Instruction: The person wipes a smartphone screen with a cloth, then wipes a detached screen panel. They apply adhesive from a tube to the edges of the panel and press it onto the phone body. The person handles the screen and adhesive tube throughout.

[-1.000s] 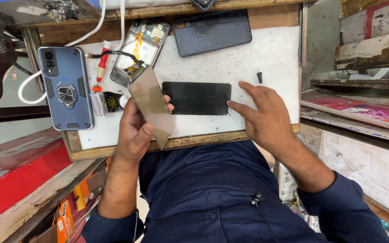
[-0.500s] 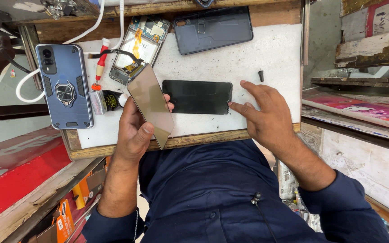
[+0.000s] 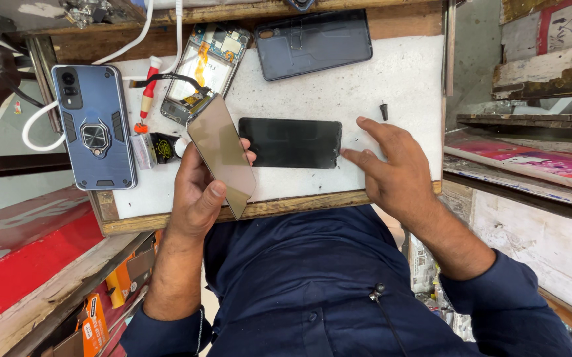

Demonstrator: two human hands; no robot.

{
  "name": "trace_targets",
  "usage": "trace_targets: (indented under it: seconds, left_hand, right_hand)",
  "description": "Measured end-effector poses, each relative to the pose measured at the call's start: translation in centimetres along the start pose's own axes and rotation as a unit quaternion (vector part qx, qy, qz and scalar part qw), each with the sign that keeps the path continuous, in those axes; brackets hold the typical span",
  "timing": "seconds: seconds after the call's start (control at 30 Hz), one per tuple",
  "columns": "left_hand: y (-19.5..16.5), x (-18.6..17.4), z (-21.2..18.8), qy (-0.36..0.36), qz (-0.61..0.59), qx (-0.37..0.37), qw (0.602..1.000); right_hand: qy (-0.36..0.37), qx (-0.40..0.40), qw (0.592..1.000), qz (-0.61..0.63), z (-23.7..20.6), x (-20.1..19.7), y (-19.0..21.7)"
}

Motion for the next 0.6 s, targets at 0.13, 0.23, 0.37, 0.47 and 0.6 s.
trace_targets:
  seconds: [0.13, 0.23, 0.37, 0.47, 0.6]
  left_hand:
    - [-0.04, 0.05, 0.01, -0.001, 0.009, -0.001, 1.000]
    - [-0.06, 0.09, 0.08, -0.001, -0.005, -0.001, 1.000]
    - [-0.19, 0.05, 0.00, -0.004, 0.002, 0.001, 1.000]
    - [-0.18, 0.08, 0.09, 0.000, 0.002, -0.002, 1.000]
    - [-0.23, 0.10, 0.10, -0.003, 0.005, -0.001, 1.000]
  right_hand:
    - [0.014, -0.021, 1.000, -0.008, -0.22, 0.14, -0.09]
    - [0.003, -0.013, 1.000, 0.007, -0.43, 0.04, -0.19]
    - [0.015, -0.042, 0.999, 0.020, -0.32, -0.08, 0.00]
    - [0.014, -0.051, 0.998, 0.029, -0.28, -0.31, 0.12]
    - [0.019, -0.061, 0.998, 0.023, -0.47, -0.19, -0.02]
Point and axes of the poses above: each hand's wrist, its own z-axis towards the middle knuckle, its own x-axis out of the palm, y = z × x, the point moved 3 cm from there along z, towards the middle knuckle, and after that the axes turned 13 degrees about z, right-handed, at the moved point
